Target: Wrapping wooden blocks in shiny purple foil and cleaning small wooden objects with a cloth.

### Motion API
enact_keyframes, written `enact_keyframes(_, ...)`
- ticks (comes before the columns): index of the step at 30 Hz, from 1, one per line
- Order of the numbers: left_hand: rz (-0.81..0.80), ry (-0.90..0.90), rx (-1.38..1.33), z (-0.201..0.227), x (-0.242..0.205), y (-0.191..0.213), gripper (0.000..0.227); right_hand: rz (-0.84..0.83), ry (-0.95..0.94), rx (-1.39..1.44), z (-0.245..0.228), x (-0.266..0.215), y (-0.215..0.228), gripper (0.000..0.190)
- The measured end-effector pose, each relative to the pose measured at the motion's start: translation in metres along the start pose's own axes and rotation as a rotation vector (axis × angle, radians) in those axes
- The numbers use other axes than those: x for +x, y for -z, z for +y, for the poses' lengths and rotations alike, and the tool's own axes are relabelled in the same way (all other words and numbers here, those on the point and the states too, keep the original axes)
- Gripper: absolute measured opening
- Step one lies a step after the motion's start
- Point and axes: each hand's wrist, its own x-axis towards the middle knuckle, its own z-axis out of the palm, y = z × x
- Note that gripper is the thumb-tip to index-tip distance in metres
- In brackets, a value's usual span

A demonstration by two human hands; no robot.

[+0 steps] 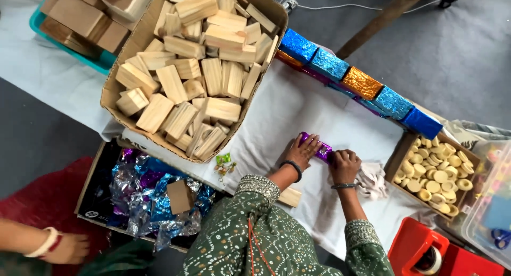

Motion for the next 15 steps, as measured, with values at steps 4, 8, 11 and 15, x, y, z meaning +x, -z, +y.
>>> enact_keyframes(4, 0.053, -0.057, 0.005, 0.001, 0.007, -0.025, 0.109, 0.033, 0.06, -0.037, -0.005, -0.001, 0.011, 0.032)
enact_keyframes(8, 0.083, -0.049, -0.019, 0.004, 0.005, -0.025, 0.109, -0.02, 0.094, -0.143, -0.003, -0.019, 0.021, 0.045)
enact_keyframes(11, 0.069, -0.046, -0.003, -0.002, -0.004, -0.009, 0.107, -0.054, 0.072, -0.184, -0.006, -0.029, 0.028, 0.047)
enact_keyframes(15, 0.022, -0.036, 0.016, -0.01, -0.011, 0.008, 0.106, -0.008, -0.003, -0.051, -0.015, -0.034, 0.035, 0.042)
